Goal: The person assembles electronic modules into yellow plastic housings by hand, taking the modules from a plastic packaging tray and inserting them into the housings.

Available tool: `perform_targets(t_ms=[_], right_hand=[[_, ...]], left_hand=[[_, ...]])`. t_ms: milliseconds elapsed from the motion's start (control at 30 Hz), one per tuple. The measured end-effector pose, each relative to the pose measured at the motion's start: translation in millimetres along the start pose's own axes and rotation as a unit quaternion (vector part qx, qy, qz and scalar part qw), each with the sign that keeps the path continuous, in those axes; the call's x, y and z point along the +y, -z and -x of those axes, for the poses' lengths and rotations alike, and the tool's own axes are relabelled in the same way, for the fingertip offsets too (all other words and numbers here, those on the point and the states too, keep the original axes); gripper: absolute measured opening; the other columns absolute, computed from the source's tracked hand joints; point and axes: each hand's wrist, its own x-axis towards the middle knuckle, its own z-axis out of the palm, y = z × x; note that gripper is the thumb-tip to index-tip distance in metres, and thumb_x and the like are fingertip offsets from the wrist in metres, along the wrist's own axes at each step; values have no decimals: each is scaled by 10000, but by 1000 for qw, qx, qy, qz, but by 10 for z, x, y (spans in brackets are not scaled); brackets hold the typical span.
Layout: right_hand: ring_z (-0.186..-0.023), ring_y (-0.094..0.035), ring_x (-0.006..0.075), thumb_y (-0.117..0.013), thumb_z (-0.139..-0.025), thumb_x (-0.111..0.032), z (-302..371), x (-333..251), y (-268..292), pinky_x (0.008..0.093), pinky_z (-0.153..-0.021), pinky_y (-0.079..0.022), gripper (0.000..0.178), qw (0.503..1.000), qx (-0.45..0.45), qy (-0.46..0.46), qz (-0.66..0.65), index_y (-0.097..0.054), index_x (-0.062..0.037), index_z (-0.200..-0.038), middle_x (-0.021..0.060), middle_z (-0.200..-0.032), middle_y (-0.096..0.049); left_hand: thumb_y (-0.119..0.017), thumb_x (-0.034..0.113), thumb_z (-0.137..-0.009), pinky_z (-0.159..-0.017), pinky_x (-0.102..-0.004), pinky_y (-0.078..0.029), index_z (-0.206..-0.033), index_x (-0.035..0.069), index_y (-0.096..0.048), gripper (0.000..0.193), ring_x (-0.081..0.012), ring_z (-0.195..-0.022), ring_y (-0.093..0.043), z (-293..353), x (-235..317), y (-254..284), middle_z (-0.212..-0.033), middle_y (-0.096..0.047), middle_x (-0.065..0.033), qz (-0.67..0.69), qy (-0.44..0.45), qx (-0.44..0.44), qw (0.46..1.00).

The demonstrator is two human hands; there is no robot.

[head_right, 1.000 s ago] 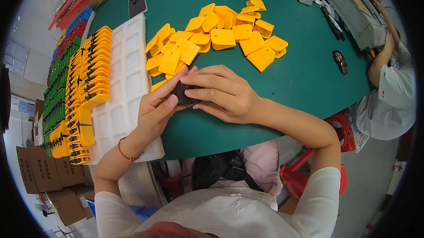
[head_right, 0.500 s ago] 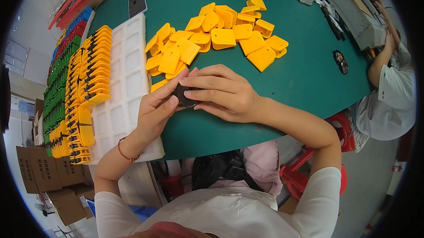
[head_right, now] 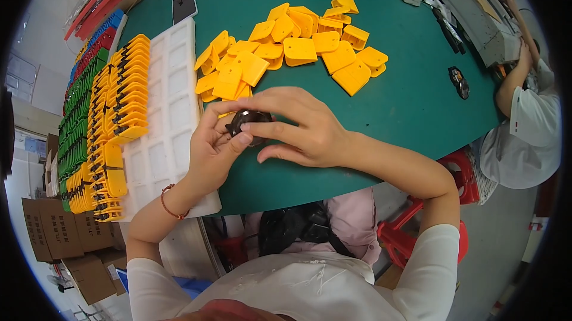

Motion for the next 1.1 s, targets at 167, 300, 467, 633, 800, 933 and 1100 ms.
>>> perform_targets(t_ms=[167, 300, 467, 633, 800, 933, 1100], right_hand=[[-889, -542, 283, -754, -708, -137, 5, -23, -17, 341, -730, -464, 425, 992, 88, -90, -19, -572, -25, -1075, 130, -1028, -539], [-805, -547, 272, -741, -708, -115, 23, 7, -10, 338, -673, -445, 353, 997, 42, -66, -7, -584, -25, -1011, 122, -936, -566], [-734, -546, 262, -730, -705, -105, 56, 4, -54, 335, -646, -434, 285, 997, 62, -41, -14, -598, -26, -945, 112, -860, -581], [-699, -521, 256, -712, -690, -142, 61, 22, -83, 339, -608, -406, 255, 998, 48, -27, -23, -562, -28, -863, 97, -821, -550], [-624, -442, 236, -625, -665, -187, 40, 22, -124, 336, -558, -349, 221, 998, -1, 52, 37, -449, -54, -683, 81, -734, -454], [-617, -448, 241, -623, -665, -176, 41, 12, -115, 339, -561, -354, 218, 997, 8, 76, 32, -451, -43, -683, 84, -722, -455], [-616, -466, 245, -620, -651, -168, 44, 9, -108, 351, -579, -381, 225, 994, 8, 100, 42, -442, -31, -668, 90, -702, -451]], left_hand=[[-533, -2, -897, -853, -250, -473, -1144, -4, -418, 272, -154, -1013, -550, -49, -31, -69, -1153, -529, -143, -48, -131, -21, 990], [-545, -22, -881, -789, -236, -499, -1108, -13, -470, 239, -159, -984, -545, -44, -23, -5, -1111, -498, -123, -216, -185, -20, 958], [-658, 6, -813, -707, -234, -513, -1064, -18, -533, 282, -157, -884, -560, -42, -51, -44, -1032, -503, -110, -188, -223, 10, 956], [-701, -6, -754, -653, -238, -499, -981, -16, -581, 257, -180, -756, -574, -31, 14, -42, -858, -554, -105, -312, -276, 17, 909], [-711, -32, -697, -541, -255, -446, -949, -10, -586, 282, -221, -669, -554, -22, 34, -77, -772, -558, -109, -396, -329, -9, 857], [-705, -37, -691, -512, -272, -421, -917, -7, -577, 261, -225, -639, -534, -18, 26, -103, -760, -542, -108, -386, -329, -12, 861], [-710, -17, -697, -506, -270, -412, -907, -3, -575, 250, -221, -616, -517, -4, 27, -108, -738, -516, -103, -396, -319, -17, 861]])
